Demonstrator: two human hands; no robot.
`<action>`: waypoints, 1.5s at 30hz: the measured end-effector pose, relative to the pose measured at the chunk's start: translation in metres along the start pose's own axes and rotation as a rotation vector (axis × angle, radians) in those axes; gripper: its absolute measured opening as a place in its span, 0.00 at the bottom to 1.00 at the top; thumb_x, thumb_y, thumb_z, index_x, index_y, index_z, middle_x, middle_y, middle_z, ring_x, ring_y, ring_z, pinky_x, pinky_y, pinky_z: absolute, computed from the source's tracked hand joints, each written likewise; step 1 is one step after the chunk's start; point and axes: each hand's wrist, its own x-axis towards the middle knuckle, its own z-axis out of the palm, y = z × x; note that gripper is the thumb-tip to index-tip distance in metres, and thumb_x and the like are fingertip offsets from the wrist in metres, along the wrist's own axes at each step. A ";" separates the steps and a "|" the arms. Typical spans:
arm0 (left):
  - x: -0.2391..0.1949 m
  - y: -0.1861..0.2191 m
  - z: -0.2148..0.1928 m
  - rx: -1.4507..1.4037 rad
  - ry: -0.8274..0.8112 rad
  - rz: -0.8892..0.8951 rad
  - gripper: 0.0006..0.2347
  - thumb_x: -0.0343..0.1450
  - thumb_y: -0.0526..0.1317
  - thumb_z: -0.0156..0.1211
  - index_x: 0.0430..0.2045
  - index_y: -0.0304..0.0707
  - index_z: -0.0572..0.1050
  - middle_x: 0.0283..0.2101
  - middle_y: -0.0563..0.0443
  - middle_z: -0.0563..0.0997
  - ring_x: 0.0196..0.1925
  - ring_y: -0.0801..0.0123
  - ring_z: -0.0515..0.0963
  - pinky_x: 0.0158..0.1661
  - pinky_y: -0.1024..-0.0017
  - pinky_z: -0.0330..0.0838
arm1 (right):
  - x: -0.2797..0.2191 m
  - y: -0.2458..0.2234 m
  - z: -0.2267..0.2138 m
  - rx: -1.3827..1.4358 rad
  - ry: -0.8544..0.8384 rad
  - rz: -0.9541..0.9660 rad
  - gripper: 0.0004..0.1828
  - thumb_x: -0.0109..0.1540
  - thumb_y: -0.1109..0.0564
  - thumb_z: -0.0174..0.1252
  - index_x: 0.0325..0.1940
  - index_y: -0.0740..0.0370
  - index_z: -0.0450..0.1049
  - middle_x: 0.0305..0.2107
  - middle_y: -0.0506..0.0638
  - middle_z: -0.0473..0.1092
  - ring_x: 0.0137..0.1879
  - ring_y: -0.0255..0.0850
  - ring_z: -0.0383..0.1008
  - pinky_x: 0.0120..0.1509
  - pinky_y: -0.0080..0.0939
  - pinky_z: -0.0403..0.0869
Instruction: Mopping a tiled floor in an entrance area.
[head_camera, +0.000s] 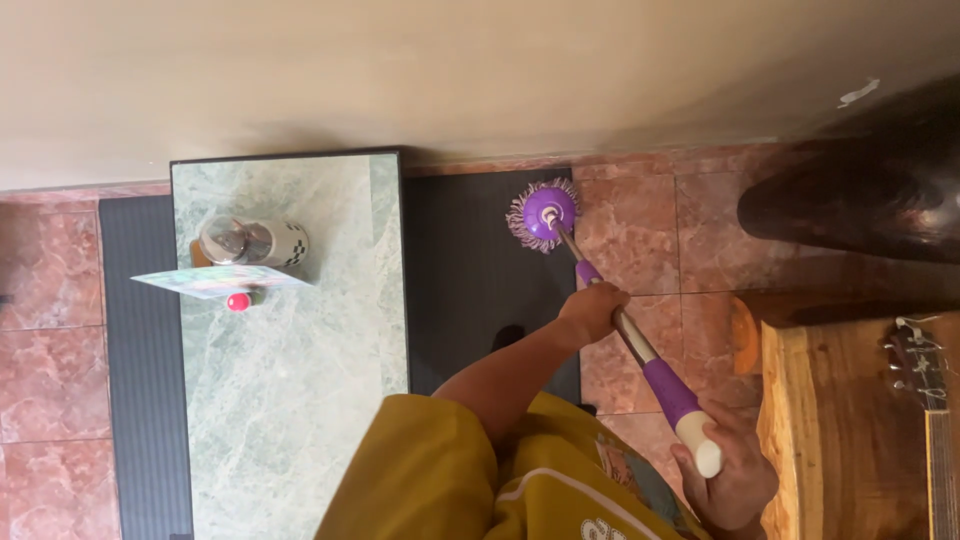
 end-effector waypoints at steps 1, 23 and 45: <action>-0.003 -0.006 0.005 0.000 0.038 0.031 0.07 0.67 0.36 0.61 0.36 0.41 0.76 0.44 0.43 0.79 0.49 0.48 0.79 0.46 0.54 0.75 | 0.003 -0.001 0.000 0.028 -0.009 -0.071 0.26 0.58 0.48 0.69 0.51 0.61 0.67 0.50 0.62 0.75 0.48 0.52 0.81 0.46 0.39 0.77; -0.151 -0.057 -0.036 -0.037 0.161 -0.332 0.04 0.66 0.40 0.64 0.28 0.43 0.77 0.36 0.45 0.80 0.42 0.50 0.81 0.42 0.55 0.75 | 0.033 -0.027 0.043 0.596 -0.281 -0.010 0.22 0.65 0.52 0.63 0.59 0.61 0.67 0.53 0.59 0.73 0.51 0.45 0.77 0.54 0.40 0.77; -0.274 0.020 0.091 0.053 0.340 -0.414 0.08 0.61 0.45 0.69 0.22 0.44 0.78 0.30 0.47 0.80 0.40 0.51 0.80 0.42 0.54 0.74 | -0.059 -0.019 -0.022 0.444 -0.356 -0.304 0.25 0.64 0.40 0.59 0.55 0.61 0.67 0.49 0.55 0.76 0.44 0.40 0.79 0.45 0.37 0.78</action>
